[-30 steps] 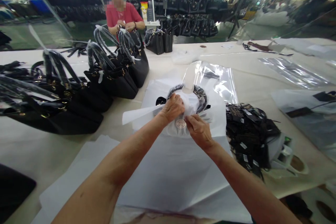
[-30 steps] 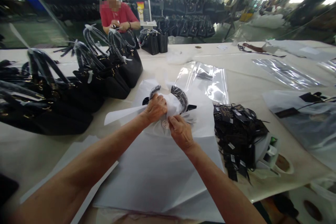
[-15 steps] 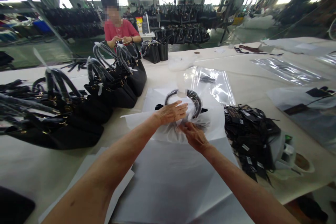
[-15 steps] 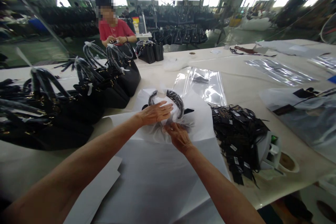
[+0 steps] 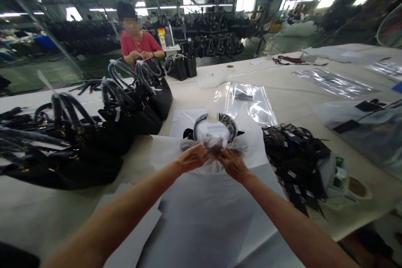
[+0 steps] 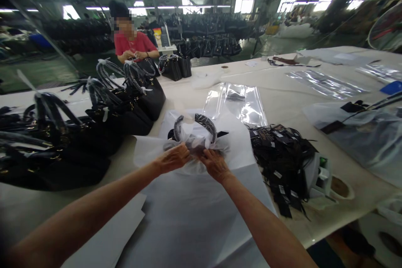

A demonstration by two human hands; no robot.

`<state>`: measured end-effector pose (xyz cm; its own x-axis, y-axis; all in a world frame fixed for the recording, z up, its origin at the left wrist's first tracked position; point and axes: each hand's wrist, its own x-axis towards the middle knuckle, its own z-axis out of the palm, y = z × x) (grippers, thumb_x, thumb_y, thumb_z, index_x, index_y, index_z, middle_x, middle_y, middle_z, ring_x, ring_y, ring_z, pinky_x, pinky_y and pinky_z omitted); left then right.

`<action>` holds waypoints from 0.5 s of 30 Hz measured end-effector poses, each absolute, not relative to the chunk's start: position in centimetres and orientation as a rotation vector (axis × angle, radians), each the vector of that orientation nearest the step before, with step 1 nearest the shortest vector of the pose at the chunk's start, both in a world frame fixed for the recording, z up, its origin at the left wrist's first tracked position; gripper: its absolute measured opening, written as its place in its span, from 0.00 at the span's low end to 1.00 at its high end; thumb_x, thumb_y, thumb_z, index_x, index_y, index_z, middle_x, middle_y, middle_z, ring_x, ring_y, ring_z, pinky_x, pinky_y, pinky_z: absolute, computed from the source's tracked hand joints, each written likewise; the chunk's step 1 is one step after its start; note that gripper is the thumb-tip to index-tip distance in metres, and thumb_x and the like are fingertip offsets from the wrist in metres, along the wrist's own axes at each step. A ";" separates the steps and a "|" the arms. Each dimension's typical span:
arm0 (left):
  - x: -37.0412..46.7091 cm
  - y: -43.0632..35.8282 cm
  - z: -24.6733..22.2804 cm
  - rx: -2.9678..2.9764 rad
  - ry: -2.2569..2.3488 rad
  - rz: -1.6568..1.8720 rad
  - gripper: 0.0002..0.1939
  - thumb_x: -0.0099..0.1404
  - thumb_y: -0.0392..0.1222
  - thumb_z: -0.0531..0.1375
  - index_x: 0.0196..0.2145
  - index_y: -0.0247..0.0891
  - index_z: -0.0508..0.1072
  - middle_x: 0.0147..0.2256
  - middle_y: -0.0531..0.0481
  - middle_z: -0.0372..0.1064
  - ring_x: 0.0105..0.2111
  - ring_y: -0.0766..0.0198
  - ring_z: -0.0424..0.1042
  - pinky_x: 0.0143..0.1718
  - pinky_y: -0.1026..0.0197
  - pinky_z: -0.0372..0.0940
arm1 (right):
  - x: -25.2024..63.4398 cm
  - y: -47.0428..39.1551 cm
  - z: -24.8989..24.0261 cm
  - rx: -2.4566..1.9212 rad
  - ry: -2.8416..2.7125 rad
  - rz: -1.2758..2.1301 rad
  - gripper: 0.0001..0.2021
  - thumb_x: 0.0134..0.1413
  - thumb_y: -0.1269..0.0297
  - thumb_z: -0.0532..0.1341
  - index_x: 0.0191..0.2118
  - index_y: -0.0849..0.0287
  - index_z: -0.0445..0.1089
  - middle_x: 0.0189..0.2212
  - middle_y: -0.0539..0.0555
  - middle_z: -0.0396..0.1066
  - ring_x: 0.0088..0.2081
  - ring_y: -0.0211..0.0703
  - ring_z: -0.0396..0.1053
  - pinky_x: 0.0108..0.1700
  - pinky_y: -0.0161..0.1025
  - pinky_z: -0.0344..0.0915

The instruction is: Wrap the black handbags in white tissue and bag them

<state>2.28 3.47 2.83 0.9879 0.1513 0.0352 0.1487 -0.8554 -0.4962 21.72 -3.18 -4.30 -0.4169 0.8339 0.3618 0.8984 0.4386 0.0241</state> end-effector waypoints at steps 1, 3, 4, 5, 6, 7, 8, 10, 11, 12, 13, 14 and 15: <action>2.5 2.7 2.1 -2.589 -0.311 -0.007 0.17 0.65 0.27 0.44 0.39 0.34 0.71 0.31 0.47 0.70 0.33 0.60 0.69 0.49 0.54 0.61 | 21.7 -3.3 -4.4 -1.495 -2.396 -0.320 0.22 0.54 0.78 0.54 0.54 0.56 0.66 0.44 0.60 0.67 0.41 0.49 0.63 0.40 0.42 0.63; 3.1 1.1 0.7 -2.535 -0.502 -0.062 0.18 0.65 0.27 0.43 0.45 0.29 0.68 0.38 0.40 0.70 0.34 0.57 0.70 0.48 0.49 0.63 | 21.6 -3.5 -4.5 -1.508 -2.385 -0.334 0.23 0.54 0.78 0.53 0.54 0.57 0.66 0.46 0.61 0.67 0.42 0.49 0.63 0.41 0.43 0.64; 3.4 0.4 0.0 -2.505 -0.589 -0.106 0.19 0.65 0.28 0.44 0.49 0.27 0.67 0.41 0.37 0.69 0.36 0.56 0.70 0.48 0.48 0.63 | 21.5 -3.6 -4.6 -1.509 -2.383 -0.337 0.22 0.54 0.79 0.52 0.54 0.58 0.67 0.46 0.61 0.67 0.42 0.49 0.63 0.43 0.43 0.64; 3.7 -0.2 -0.8 -2.475 -0.657 -0.153 0.19 0.65 0.28 0.44 0.51 0.25 0.65 0.44 0.35 0.68 0.39 0.55 0.70 0.49 0.47 0.63 | 21.5 -3.8 -4.7 -1.506 -2.385 -0.338 0.22 0.54 0.79 0.52 0.53 0.58 0.67 0.47 0.61 0.67 0.43 0.49 0.63 0.44 0.44 0.64; 3.9 -0.7 -1.5 -2.446 -0.707 -0.198 0.20 0.65 0.29 0.45 0.52 0.25 0.64 0.45 0.35 0.68 0.41 0.54 0.69 0.50 0.47 0.63 | 21.5 -3.9 -4.8 -1.497 -2.387 -0.337 0.23 0.53 0.80 0.51 0.53 0.59 0.67 0.47 0.62 0.67 0.43 0.49 0.63 0.45 0.44 0.64; 4.1 -1.1 -2.2 -2.418 -0.748 -0.237 0.20 0.64 0.29 0.46 0.52 0.26 0.65 0.46 0.36 0.68 0.44 0.53 0.69 0.51 0.47 0.63 | 21.5 -4.0 -5.0 -1.487 -2.388 -0.334 0.23 0.53 0.80 0.51 0.54 0.60 0.66 0.47 0.62 0.67 0.44 0.49 0.63 0.46 0.45 0.64; 4.3 -1.4 -2.9 -2.394 -0.776 -0.267 0.19 0.64 0.29 0.47 0.51 0.26 0.66 0.45 0.37 0.68 0.46 0.53 0.68 0.51 0.47 0.63 | 21.5 -4.2 -5.1 -1.480 -2.384 -0.330 0.24 0.52 0.81 0.51 0.55 0.61 0.65 0.48 0.62 0.67 0.45 0.49 0.63 0.47 0.45 0.64; 4.4 -1.9 -3.9 -2.367 -0.804 -0.302 0.20 0.63 0.28 0.47 0.51 0.24 0.67 0.46 0.37 0.68 0.48 0.52 0.66 0.52 0.47 0.63 | 21.5 -4.9 -5.4 -1.478 -2.369 -0.320 0.27 0.51 0.82 0.50 0.57 0.62 0.62 0.51 0.62 0.66 0.48 0.49 0.62 0.48 0.46 0.64; 4.3 -2.1 -4.3 -2.360 -0.813 -0.321 0.20 0.63 0.28 0.47 0.51 0.23 0.67 0.46 0.36 0.68 0.48 0.52 0.66 0.52 0.47 0.62 | 21.5 -5.4 -5.5 -1.475 -2.363 -0.319 0.27 0.51 0.82 0.49 0.58 0.63 0.61 0.53 0.62 0.65 0.49 0.49 0.62 0.49 0.46 0.63; 4.2 -2.3 -4.6 -2.356 -0.820 -0.344 0.21 0.62 0.27 0.47 0.51 0.23 0.67 0.46 0.36 0.68 0.49 0.51 0.66 0.53 0.47 0.62 | 21.4 -6.1 -5.6 -1.469 -2.361 -0.318 0.27 0.51 0.82 0.49 0.57 0.64 0.61 0.54 0.62 0.63 0.51 0.49 0.61 0.51 0.46 0.63; 4.1 -2.4 -4.9 -2.355 -0.823 -0.367 0.22 0.62 0.27 0.47 0.52 0.23 0.66 0.47 0.35 0.67 0.50 0.51 0.66 0.53 0.47 0.62 | 21.5 -7.0 -5.7 -1.465 -2.361 -0.313 0.26 0.51 0.81 0.49 0.57 0.65 0.62 0.56 0.63 0.61 0.53 0.50 0.60 0.52 0.46 0.62; 3.9 -2.5 -5.1 -2.355 -0.819 -0.393 0.22 0.61 0.26 0.46 0.52 0.24 0.66 0.48 0.35 0.67 0.50 0.50 0.66 0.53 0.46 0.62 | 21.7 -8.0 -5.9 -1.465 -2.358 -0.303 0.25 0.51 0.81 0.49 0.56 0.66 0.63 0.57 0.63 0.60 0.54 0.50 0.59 0.53 0.47 0.61; 3.8 -2.5 -5.4 -2.358 -0.810 -0.422 0.23 0.61 0.26 0.46 0.53 0.26 0.66 0.49 0.35 0.67 0.51 0.49 0.65 0.52 0.46 0.61 | 22.0 -9.1 -6.1 -1.476 -2.342 -0.288 0.24 0.51 0.79 0.50 0.55 0.65 0.64 0.57 0.63 0.60 0.54 0.50 0.58 0.54 0.47 0.60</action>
